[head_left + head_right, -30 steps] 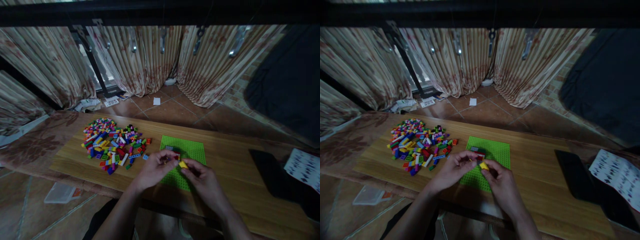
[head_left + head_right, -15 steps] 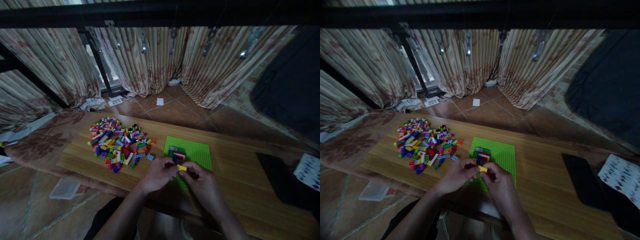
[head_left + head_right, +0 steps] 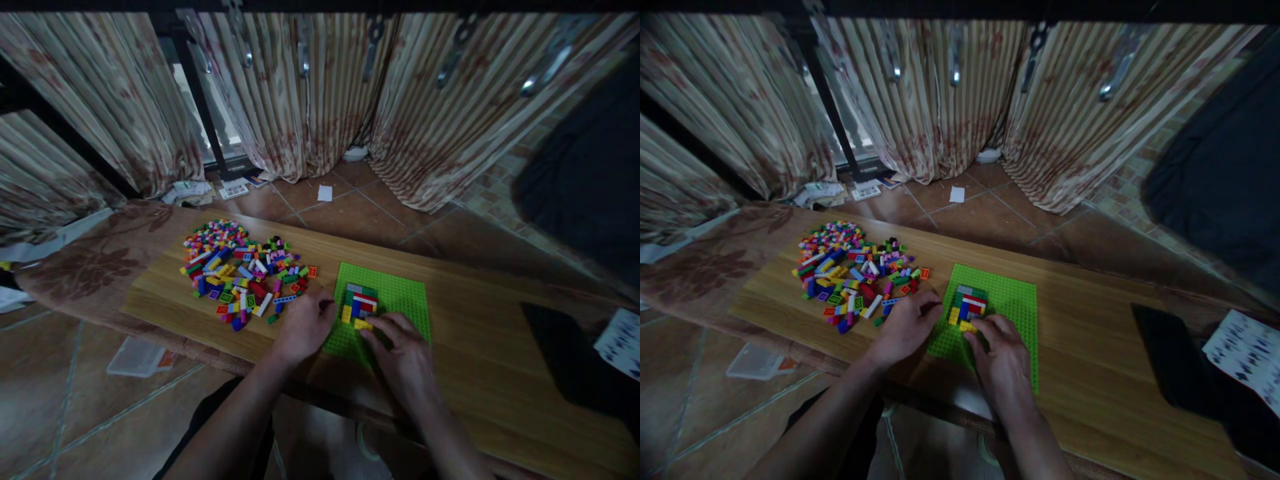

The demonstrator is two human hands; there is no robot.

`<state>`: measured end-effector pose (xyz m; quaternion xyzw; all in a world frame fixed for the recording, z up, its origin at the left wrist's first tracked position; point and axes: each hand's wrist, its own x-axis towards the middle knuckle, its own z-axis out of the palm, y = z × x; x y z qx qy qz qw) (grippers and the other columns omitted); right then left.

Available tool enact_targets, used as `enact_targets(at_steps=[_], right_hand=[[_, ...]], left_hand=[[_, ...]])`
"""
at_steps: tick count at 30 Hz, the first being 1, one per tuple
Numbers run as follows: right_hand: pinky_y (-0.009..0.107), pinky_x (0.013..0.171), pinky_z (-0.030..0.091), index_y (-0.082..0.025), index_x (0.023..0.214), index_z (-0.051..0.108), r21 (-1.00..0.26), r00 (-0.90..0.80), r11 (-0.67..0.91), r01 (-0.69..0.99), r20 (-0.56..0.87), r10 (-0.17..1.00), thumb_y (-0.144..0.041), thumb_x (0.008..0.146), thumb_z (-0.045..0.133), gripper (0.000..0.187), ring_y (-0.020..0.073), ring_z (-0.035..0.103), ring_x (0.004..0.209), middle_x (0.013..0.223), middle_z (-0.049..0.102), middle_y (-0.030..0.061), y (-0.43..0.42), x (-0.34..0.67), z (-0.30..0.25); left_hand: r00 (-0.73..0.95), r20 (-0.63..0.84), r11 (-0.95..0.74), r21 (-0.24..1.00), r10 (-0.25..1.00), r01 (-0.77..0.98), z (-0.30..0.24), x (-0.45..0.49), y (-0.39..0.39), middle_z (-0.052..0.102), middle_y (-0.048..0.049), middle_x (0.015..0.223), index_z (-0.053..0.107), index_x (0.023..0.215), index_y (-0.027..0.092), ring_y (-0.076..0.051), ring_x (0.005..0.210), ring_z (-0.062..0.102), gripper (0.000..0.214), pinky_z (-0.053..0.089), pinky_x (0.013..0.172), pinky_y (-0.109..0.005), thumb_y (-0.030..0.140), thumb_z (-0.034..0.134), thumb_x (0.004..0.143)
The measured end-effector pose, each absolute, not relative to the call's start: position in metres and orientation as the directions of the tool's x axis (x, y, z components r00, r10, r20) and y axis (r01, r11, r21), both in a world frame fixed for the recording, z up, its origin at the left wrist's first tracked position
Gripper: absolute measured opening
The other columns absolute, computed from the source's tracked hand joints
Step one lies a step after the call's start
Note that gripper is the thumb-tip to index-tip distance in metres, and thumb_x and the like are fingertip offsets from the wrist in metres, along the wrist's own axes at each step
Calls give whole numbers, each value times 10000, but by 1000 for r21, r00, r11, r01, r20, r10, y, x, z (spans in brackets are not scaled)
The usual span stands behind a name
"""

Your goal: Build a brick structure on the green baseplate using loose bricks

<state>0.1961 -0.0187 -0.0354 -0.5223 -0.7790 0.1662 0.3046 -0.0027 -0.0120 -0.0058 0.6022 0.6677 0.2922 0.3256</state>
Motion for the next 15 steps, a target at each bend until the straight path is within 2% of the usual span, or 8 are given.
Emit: enact_targets(at_steps=[9,15], right_hand=[[341,770,495,-206,1050,687,-463,-284,420,780,336,898,-318,922,587,197,220,645,871,946,706,52,-18,185,-42],[336,742,493,-210,1025,691,-481,-250,402,779,350,903,-328,915,591,190,216,657,823,899,715,44,-18,188,-40]], left_hand=[[-48,-86,94,694,995,713,-7,4,-12,710,-26,800,672,894,195,-154,733,648,172,427,656,-244,255,511,891],[-44,-83,87,644,996,760,-5,7,-15,698,-7,752,653,868,206,-143,681,636,141,387,599,-240,262,525,884]])
